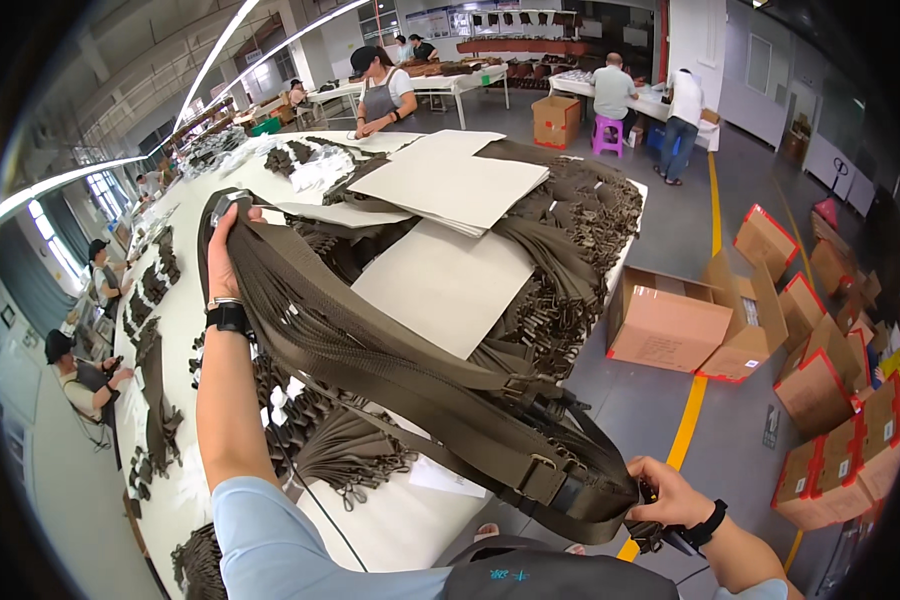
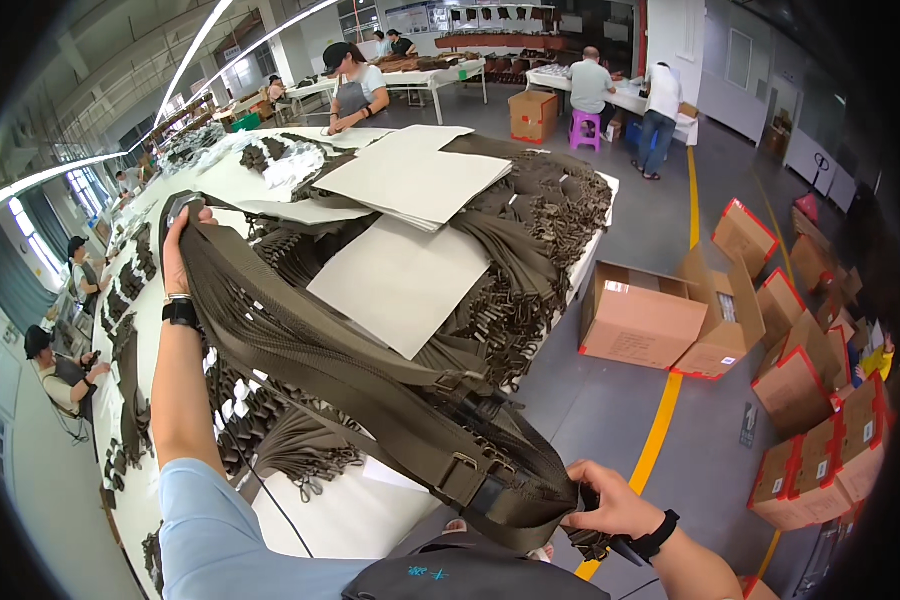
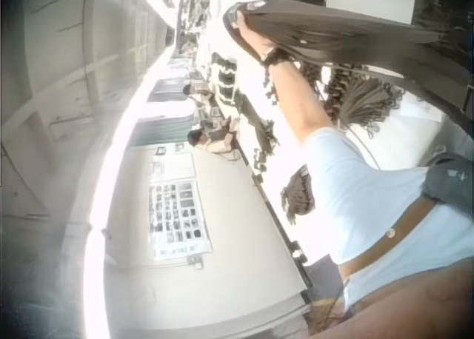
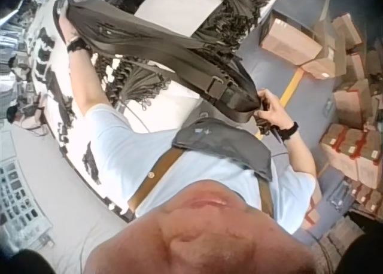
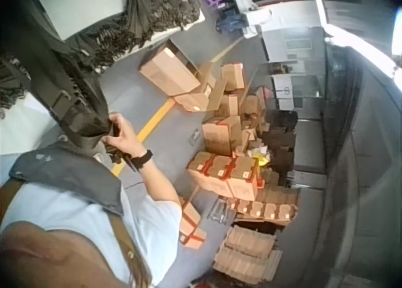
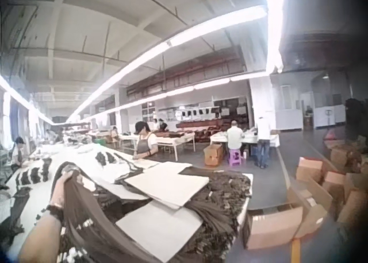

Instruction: The person organizes and assembles olive green fabric straps on a long white table in a factory setting. They pick up bundles of straps, separate them, and insert white plastic spacers into the loops. The person then folds the straps and places them into neat stacks alongside other workers.

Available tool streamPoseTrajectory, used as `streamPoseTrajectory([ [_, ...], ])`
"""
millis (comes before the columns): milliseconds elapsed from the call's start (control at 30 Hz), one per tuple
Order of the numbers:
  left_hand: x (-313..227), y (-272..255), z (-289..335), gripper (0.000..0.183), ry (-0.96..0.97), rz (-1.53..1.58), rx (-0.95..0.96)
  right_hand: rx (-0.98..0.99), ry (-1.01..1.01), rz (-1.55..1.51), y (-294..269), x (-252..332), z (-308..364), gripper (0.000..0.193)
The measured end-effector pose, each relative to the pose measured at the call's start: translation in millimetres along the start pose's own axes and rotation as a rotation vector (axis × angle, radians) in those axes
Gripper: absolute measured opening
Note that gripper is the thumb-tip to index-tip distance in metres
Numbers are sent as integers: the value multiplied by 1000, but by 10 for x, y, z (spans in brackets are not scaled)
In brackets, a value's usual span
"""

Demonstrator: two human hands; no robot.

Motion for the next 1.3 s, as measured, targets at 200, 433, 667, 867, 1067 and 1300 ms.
streamPoseTrajectory([
  [200, -99, -358, 322, 36, 38, -309, -271, 19, 4, -44, 240, -87, 33, 44],
  [433, 192, -1087, 818, 34, 1, -206, -464, 21, 88, 60, 436, -150, 91, 43],
  [667, 219, -1472, 728, 28, -180, -245, -418, 55, 120, 210, 633, -140, -88, 44],
  [867, 548, -1026, 397, 20, -267, -564, -105, 43, 167, 120, 954, -120, -331, 45],
  [1067, 1285, -1559, -49, 21, -465, -832, -73, 38, 271, 53, 1134, 173, -491, 45],
  [1300, 1606, -2524, -237, 20, -465, -790, -296, 43, 250, 149, 1152, 171, -456, 45],
])
Point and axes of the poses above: each hand's wrist, its own z-axis away from the middle knuckle, its own y-axis out of the palm, x = y × z, the point moved 3 cm from there along -z, towards the middle knuckle, and after that the axes turned 15 degrees about z, right-handed, at the moved point
